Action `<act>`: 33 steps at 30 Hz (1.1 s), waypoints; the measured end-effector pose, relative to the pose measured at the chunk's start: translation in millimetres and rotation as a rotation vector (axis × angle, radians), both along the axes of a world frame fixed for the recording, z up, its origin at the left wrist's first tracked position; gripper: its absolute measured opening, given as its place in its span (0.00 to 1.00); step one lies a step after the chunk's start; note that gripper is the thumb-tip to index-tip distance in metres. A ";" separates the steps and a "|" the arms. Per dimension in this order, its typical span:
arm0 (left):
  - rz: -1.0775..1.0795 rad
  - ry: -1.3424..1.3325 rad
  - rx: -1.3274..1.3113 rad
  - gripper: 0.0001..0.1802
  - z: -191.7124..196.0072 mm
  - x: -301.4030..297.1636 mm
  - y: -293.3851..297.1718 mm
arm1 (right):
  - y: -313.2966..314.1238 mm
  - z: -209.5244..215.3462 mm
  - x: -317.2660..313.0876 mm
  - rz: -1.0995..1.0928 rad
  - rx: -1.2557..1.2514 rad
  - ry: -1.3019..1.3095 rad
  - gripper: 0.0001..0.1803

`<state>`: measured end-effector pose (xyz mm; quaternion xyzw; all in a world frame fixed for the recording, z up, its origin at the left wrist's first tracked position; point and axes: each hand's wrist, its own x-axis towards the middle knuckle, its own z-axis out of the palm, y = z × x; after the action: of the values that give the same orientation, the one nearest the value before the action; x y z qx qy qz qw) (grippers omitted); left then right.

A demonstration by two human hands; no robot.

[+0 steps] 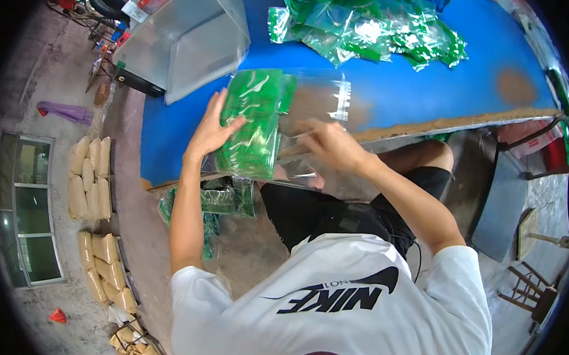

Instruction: The recorder is counting green packets from a blue bin and placing them into a larger plastic bag.

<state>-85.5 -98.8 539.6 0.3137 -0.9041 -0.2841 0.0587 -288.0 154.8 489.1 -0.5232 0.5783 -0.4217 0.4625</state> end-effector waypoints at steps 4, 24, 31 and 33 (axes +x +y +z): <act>0.138 0.294 0.374 0.53 -18.6 12.4 -30.4 | -43.1 -13.2 -3.5 -0.246 -0.355 0.973 0.36; -0.085 0.104 -0.274 0.42 11.1 -16.9 22.8 | -30.2 -32.7 -41.8 -0.134 -0.400 1.085 0.31; -0.326 0.000 -0.561 0.45 -21.5 -22.9 51.0 | 24.3 18.7 -82.5 -0.084 -0.596 0.850 0.15; -0.352 -0.020 -0.565 0.44 -17.1 -17.4 44.5 | 9.8 22.7 -118.6 -0.169 -0.696 0.949 0.16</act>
<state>-102.9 -54.3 522.6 0.1269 -0.9880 -0.0249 0.0845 -406.5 164.6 511.8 -0.7276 0.5892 -0.3419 -0.0805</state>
